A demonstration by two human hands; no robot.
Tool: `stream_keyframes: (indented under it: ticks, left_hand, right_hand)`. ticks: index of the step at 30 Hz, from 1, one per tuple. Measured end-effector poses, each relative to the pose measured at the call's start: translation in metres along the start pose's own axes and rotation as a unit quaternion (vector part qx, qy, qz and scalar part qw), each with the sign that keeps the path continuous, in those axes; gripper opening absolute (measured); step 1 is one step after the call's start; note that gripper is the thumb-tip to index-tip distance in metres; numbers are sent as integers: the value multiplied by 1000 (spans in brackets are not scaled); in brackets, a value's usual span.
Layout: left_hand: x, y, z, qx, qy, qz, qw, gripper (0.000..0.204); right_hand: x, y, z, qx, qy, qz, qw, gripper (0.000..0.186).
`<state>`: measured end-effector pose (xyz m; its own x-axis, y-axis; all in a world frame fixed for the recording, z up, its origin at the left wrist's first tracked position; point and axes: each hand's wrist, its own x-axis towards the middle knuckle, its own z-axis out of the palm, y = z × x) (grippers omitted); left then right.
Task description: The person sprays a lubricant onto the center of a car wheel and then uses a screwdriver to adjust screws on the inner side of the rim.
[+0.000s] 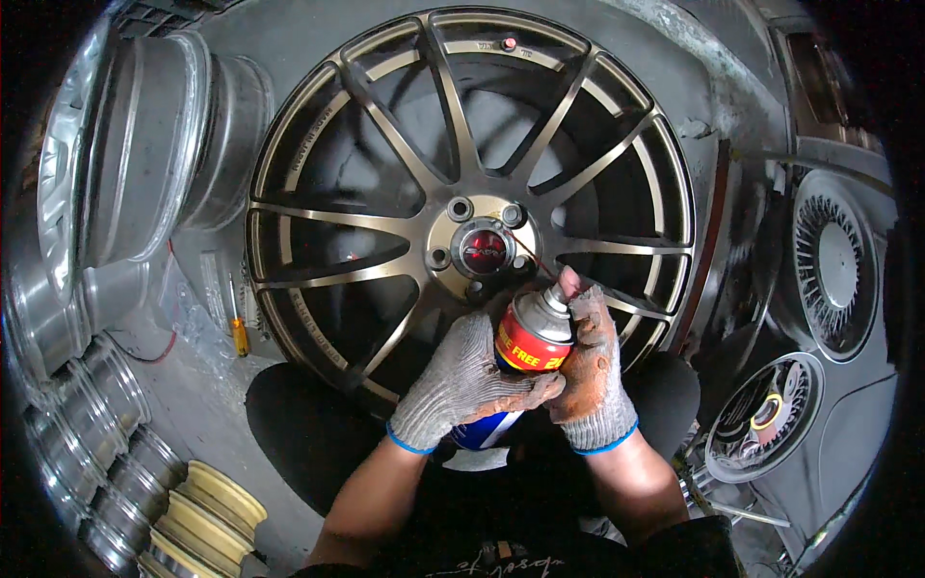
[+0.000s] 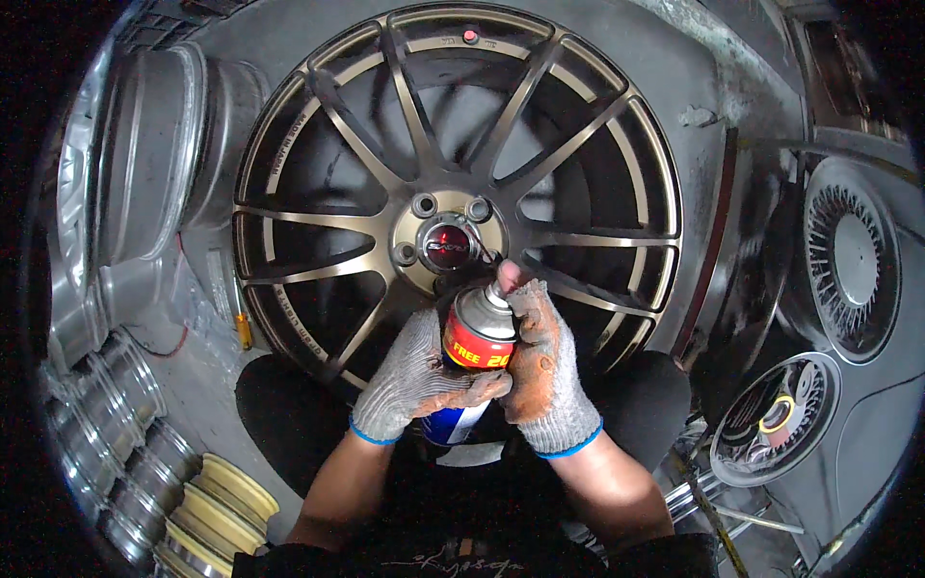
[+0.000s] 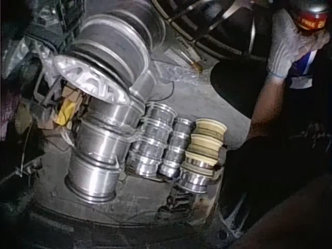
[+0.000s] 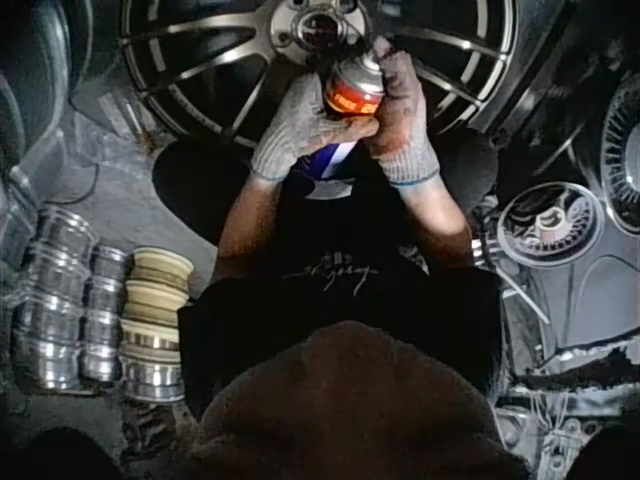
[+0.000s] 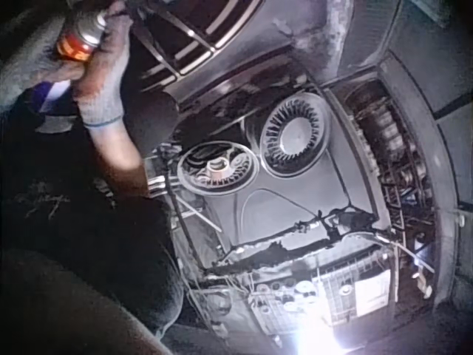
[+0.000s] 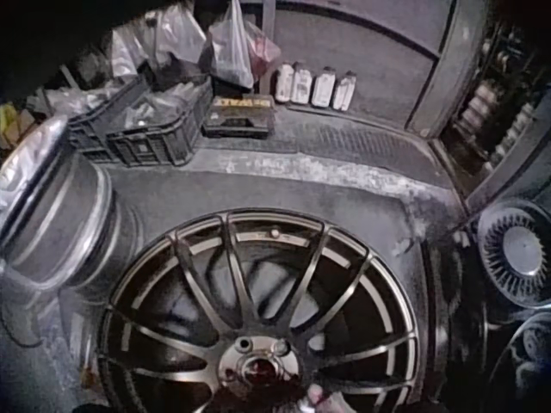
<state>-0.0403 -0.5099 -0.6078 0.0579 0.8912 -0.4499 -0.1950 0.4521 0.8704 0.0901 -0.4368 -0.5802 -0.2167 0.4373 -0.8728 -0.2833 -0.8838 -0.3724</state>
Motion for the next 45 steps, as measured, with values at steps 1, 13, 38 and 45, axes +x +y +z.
stream_keyframes:
  ticks: [1,13,38,45]
  left_hand:
    - [0,0,0,-5,2,3,1000,93]
    - [3,-6,0,-16,33,45,998,94]
    - [2,-6,-4,20,48,59,997,93]
    - [3,-1,-7,-7,23,25,999,94]
  right_hand:
    - [0,1,1,-20,4,-24,1000,44]
    - [7,2,3,-19,15,-38,999,38]
    - [12,1,1,4,4,-32,999,33]
    - [7,-2,11,-5,29,-12,1000,34]
